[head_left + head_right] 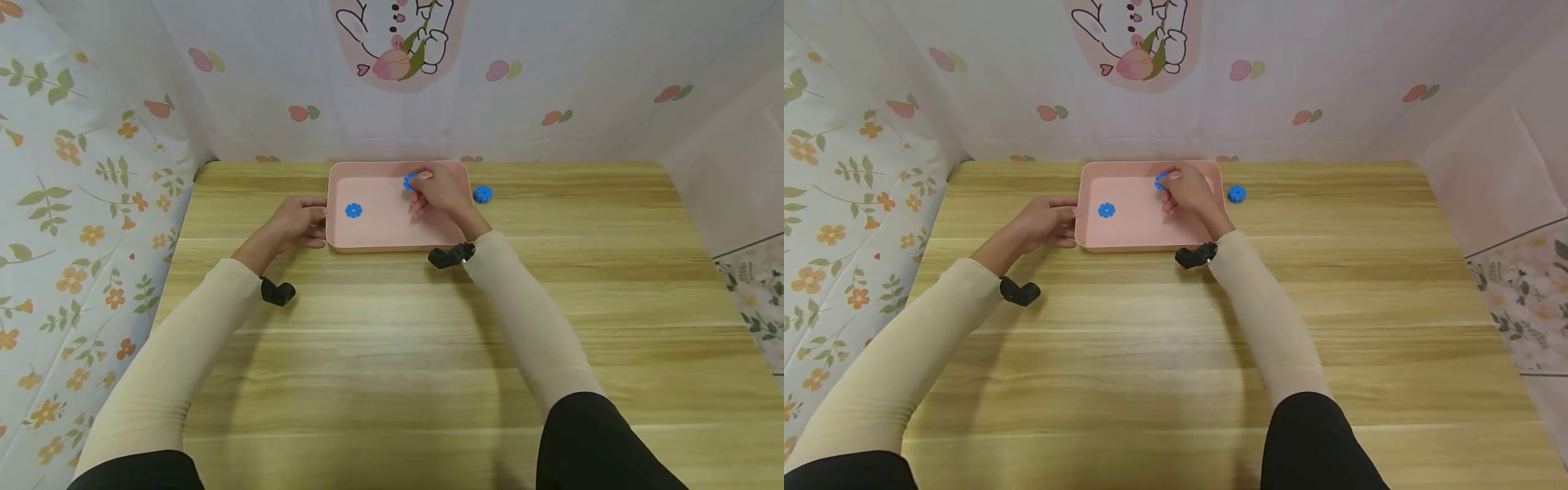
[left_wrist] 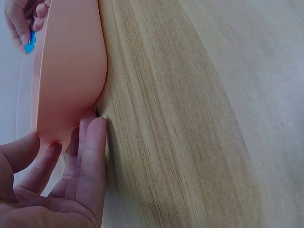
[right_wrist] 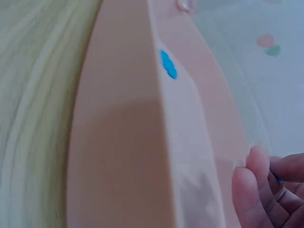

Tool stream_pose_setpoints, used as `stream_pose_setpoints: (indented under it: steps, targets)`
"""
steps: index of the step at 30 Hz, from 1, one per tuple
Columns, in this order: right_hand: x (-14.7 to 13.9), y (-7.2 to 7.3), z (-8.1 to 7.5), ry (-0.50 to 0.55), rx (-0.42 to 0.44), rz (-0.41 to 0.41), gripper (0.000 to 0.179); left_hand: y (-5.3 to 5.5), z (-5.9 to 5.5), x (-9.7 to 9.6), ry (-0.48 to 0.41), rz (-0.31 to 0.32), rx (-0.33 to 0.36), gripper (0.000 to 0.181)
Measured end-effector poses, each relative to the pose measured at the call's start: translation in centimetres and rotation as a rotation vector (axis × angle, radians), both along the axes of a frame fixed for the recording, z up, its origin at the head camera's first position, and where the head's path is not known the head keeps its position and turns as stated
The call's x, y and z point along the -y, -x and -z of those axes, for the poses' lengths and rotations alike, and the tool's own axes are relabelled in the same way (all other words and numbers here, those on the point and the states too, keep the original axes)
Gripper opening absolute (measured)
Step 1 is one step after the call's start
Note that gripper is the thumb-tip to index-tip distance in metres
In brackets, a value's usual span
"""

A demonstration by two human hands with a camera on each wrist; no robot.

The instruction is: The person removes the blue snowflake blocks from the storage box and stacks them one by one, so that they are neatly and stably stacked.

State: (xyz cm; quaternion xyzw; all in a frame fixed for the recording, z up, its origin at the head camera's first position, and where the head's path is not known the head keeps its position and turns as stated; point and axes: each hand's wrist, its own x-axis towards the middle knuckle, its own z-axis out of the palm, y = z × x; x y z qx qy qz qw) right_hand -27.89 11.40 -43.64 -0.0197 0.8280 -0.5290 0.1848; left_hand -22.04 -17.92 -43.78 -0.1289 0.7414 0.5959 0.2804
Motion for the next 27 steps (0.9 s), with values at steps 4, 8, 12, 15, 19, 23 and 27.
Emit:
stream_pose_setpoints:
  steps: [4, 8, 12, 15, 19, 23, 27]
  targets:
    - [-1.7, -0.1, -0.6, 0.054, -0.02, 0.069, 0.026, 0.0, 0.0, 0.0, -0.005, 0.002, -0.005, 0.044]
    - [-3.7, -0.4, -1.1, 0.151, -0.032, 0.126, 0.03, 0.0, 0.1, 0.0, -0.009, -0.004, 0.0, 0.044]
    - [-5.7, -0.6, -1.5, 0.253, -0.05, 0.228, 0.027, 0.0, 0.0, 0.0, -0.003, -0.009, 0.001, 0.043]
    - [-7.1, -0.8, -1.6, 0.321, -0.048, 0.297, 0.026, 0.0, 0.0, 0.0, 0.002, -0.001, -0.005, 0.044]
    - [-8.8, -1.0, -1.4, 0.345, -0.042, 0.353, 0.027, 0.0, -0.1, 0.0, 0.003, 0.0, -0.008, 0.044]
    - [-10.2, -1.2, -0.8, 0.304, -0.023, 0.389, 0.031, 0.0, -0.1, 0.0, 0.003, 0.004, -0.006, 0.044]
    - [-11.0, -1.6, -0.1, 0.24, 0.017, 0.421, 0.036, -0.1, -0.1, 0.0, 0.005, 0.009, -0.01, 0.045]
